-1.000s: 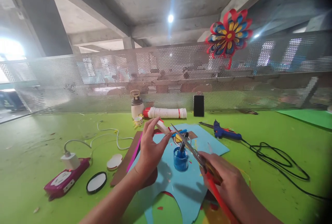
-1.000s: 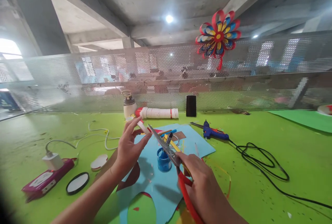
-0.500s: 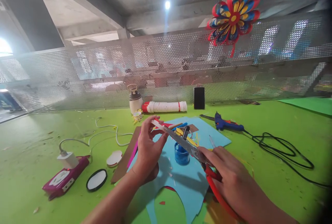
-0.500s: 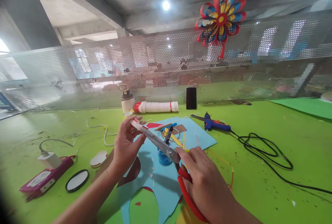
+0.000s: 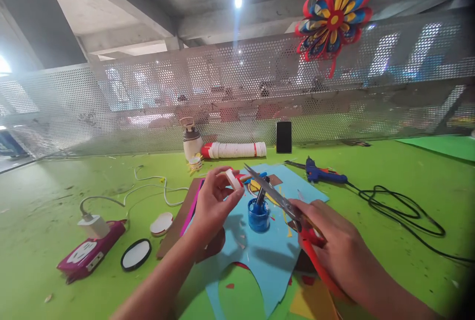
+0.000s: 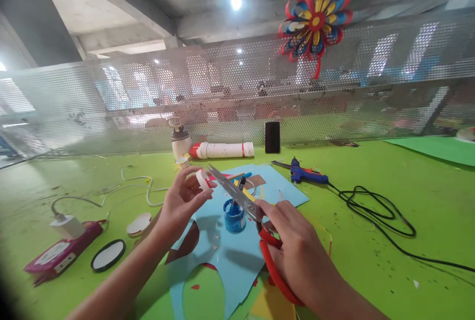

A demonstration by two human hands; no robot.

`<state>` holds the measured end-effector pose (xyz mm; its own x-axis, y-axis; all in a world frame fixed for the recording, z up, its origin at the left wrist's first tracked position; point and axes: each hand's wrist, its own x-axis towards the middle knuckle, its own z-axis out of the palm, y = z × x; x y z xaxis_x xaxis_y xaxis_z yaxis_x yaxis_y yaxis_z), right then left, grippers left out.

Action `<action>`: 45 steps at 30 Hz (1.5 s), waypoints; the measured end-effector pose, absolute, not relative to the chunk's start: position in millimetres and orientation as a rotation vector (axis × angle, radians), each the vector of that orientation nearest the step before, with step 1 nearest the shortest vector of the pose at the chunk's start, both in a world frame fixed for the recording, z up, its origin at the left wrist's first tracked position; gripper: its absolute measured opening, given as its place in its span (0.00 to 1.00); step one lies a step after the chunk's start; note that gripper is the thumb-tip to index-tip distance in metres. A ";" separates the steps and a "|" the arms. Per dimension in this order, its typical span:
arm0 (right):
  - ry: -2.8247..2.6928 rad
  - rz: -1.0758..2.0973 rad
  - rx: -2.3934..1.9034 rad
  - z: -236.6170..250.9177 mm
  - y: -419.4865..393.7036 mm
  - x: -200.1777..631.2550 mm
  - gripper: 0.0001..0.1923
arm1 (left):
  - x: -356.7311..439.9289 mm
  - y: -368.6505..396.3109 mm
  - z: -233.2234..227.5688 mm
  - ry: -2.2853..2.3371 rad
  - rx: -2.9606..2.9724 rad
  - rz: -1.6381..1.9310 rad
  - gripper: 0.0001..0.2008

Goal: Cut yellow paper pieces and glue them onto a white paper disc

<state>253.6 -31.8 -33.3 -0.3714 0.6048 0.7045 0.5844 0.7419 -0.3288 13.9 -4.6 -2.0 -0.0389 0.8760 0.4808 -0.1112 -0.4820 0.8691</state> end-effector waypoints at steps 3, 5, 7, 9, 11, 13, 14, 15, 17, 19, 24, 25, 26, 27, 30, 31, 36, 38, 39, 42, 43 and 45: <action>-2.024 -0.012 -0.881 -30.6 -28.0 258.0 0.24 | 8.3 -9.8 6.3 0.691 1.378 1.467 0.21; -2.043 -0.029 -0.878 -29.3 -27.5 259.6 0.24 | 2.9 -11.3 9.5 0.547 1.324 1.338 0.19; -2.059 -0.060 -0.853 -28.5 -29.1 259.8 0.25 | -2.3 -11.4 11.3 0.419 1.269 1.221 0.18; -2.073 -0.109 -0.820 -27.8 -31.6 259.4 0.25 | -5.8 -11.0 12.3 0.332 1.206 1.153 0.19; -2.101 -0.149 -0.783 -26.2 -33.4 259.2 0.26 | -7.0 -11.1 13.1 0.280 1.141 1.114 0.21; -2.135 -0.165 -0.759 -22.7 -33.4 260.7 0.26 | -6.4 -11.6 13.5 0.244 1.081 1.076 0.21; -2.148 -0.171 -0.754 -20.3 -32.4 262.4 0.26 | -5.6 -12.1 13.4 0.233 1.056 1.055 0.21; -2.148 -0.191 -0.751 -17.7 -30.8 264.6 0.26 | -4.7 -12.6 13.1 0.226 1.035 1.033 0.20; -2.144 -0.247 -0.765 -12.3 -25.9 270.8 0.24 | -2.3 -13.9 12.2 0.216 0.998 0.993 0.21; -2.163 -0.298 -0.794 -8.2 -20.0 277.9 0.22 | 0.3 -15.7 11.8 0.220 0.970 0.973 0.23; -2.276 -0.241 -0.838 -8.0 -12.2 288.6 0.20 | 5.7 -20.8 16.2 0.311 0.908 1.027 0.25; -2.304 -0.195 -0.838 -9.1 -12.5 289.1 0.20 | 6.2 -21.5 17.4 0.332 0.902 1.033 0.24; -2.332 -0.144 -0.839 -10.2 -13.1 289.4 0.19 | 6.4 -22.0 18.5 0.348 0.901 1.034 0.24; -2.352 -0.098 -0.844 -11.1 -13.9 289.7 0.19 | 6.4 -22.2 19.4 0.359 0.905 1.032 0.24; -2.381 -0.015 -0.870 -13.1 -15.8 291.0 0.20 | 5.4 -21.6 20.5 0.380 0.916 1.027 0.24; -2.384 -0.009 -0.876 -13.5 -16.1 291.5 0.21 | 5.0 -21.2 20.5 0.385 0.918 1.027 0.23; -2.385 -0.017 -0.906 -16.2 -14.6 291.6 0.22 | 3.4 -19.6 19.6 0.385 0.923 1.036 0.23; -2.376 -0.027 -0.918 -18.3 -14.2 290.5 0.22 | 3.4 -19.8 19.5 0.378 0.921 1.030 0.24; -2.370 -0.028 -0.925 -19.6 -14.2 290.0 0.21 | 3.5 -20.0 19.5 0.376 0.917 1.027 0.24; -2.343 0.005 -0.938 -22.8 -14.8 289.1 0.22 | 3.9 -20.3 19.3 0.370 0.895 1.026 0.23; -2.339 0.019 -0.937 -23.5 -15.1 288.9 0.22 | 4.0 -20.1 18.9 0.365 0.887 1.026 0.23; -2.345 0.036 -0.935 -23.9 -16.0 288.3 0.23 | 4.1 -19.4 17.7 0.352 0.881 1.019 0.22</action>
